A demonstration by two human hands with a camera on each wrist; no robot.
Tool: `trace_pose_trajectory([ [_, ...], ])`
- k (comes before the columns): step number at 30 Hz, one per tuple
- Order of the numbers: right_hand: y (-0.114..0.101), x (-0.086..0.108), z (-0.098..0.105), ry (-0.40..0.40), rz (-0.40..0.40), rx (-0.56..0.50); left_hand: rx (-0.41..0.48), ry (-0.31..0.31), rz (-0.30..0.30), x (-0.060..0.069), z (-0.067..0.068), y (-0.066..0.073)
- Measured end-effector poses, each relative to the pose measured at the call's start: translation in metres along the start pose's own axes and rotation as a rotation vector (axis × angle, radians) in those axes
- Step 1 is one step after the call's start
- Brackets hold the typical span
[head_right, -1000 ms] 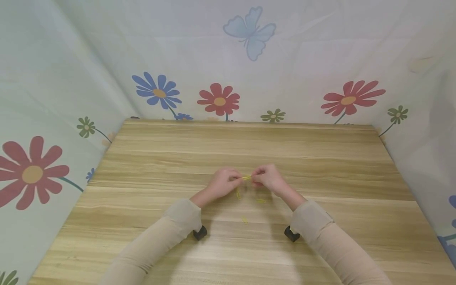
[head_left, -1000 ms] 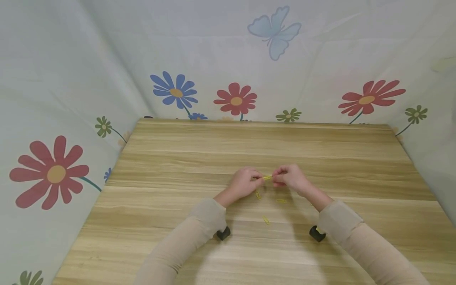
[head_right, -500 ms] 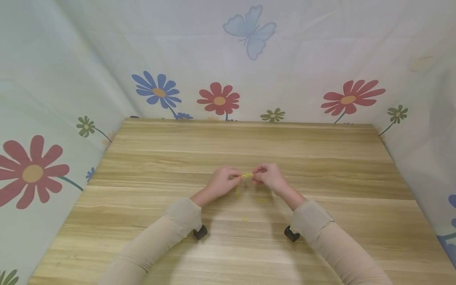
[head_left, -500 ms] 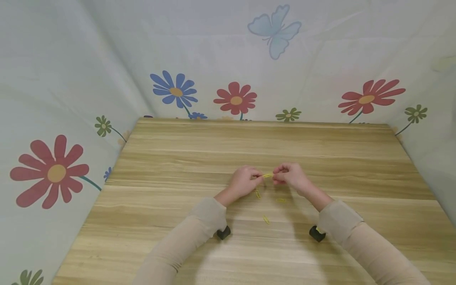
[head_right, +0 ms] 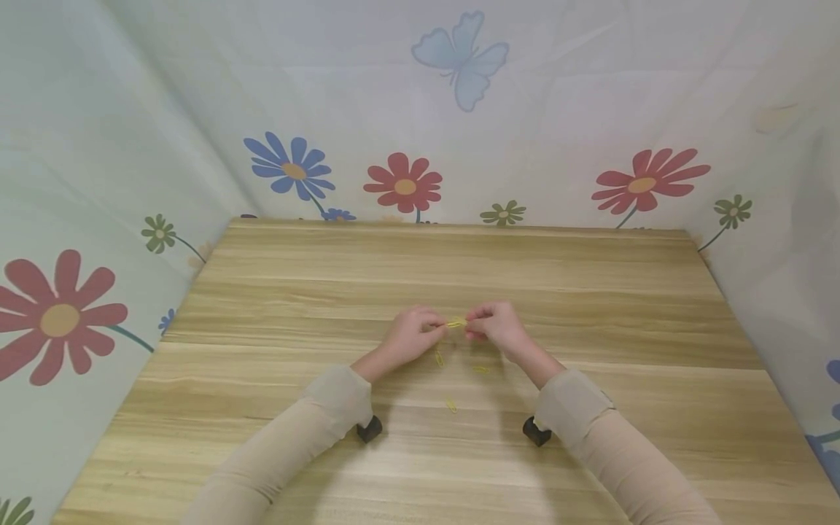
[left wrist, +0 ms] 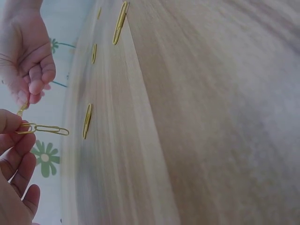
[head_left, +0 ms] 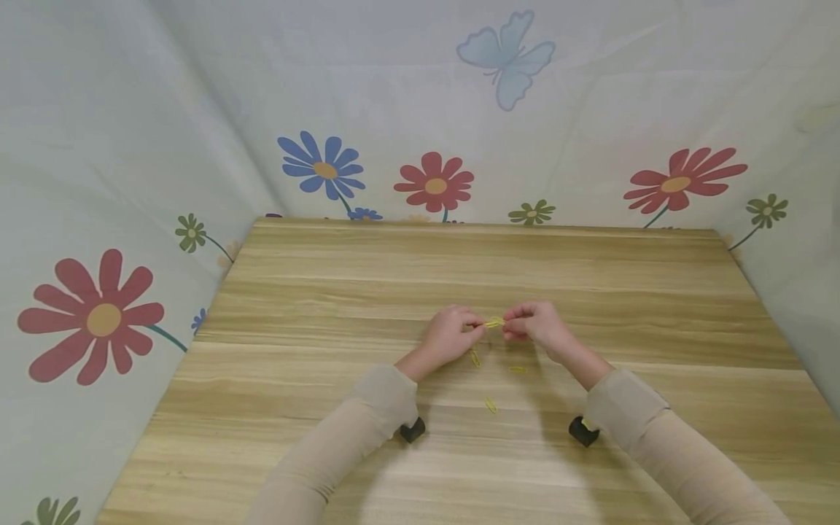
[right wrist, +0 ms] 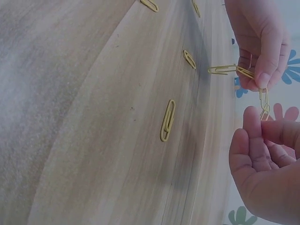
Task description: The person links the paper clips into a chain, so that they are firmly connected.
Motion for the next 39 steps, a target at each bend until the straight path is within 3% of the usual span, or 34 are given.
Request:
trace_pose_trajectory([
  [6,0.0,-0.0022,-0.0004,-0.014,-0.039,-0.07,0.01,0.005,-0.009,0.0007,-0.0003,-0.0007],
  [13,-0.0018,-0.0024,0.0,-0.065,-0.087,-0.198,-0.044,-0.01,-0.027,0.0007,0.0008,0.0017],
  [25,-0.0039,-0.0025,-0.0016,-0.081,-0.116,-0.217,-0.161,0.007,-0.126,0.0,-0.0012,0.0045],
  [34,-0.0045,-0.0021,-0.0024,-0.115,-0.126,-0.245,-0.175,0.032,-0.153,0.0005,-0.0009,0.0034],
  [39,-0.0035,-0.0023,-0.0011,-0.066,-0.096,-0.205,-0.185,0.045,-0.152,0.0014,-0.0009,0.002],
])
Point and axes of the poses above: each hand's wrist, its own x-axis away from the middle knuckle, its own z-axis out of the back of the hand, y = z × x, the point moved 1 cm from there along -x, towards the middle knuckle, and after that the axes turned 10 degrees about -z, right-handed, at the moved point
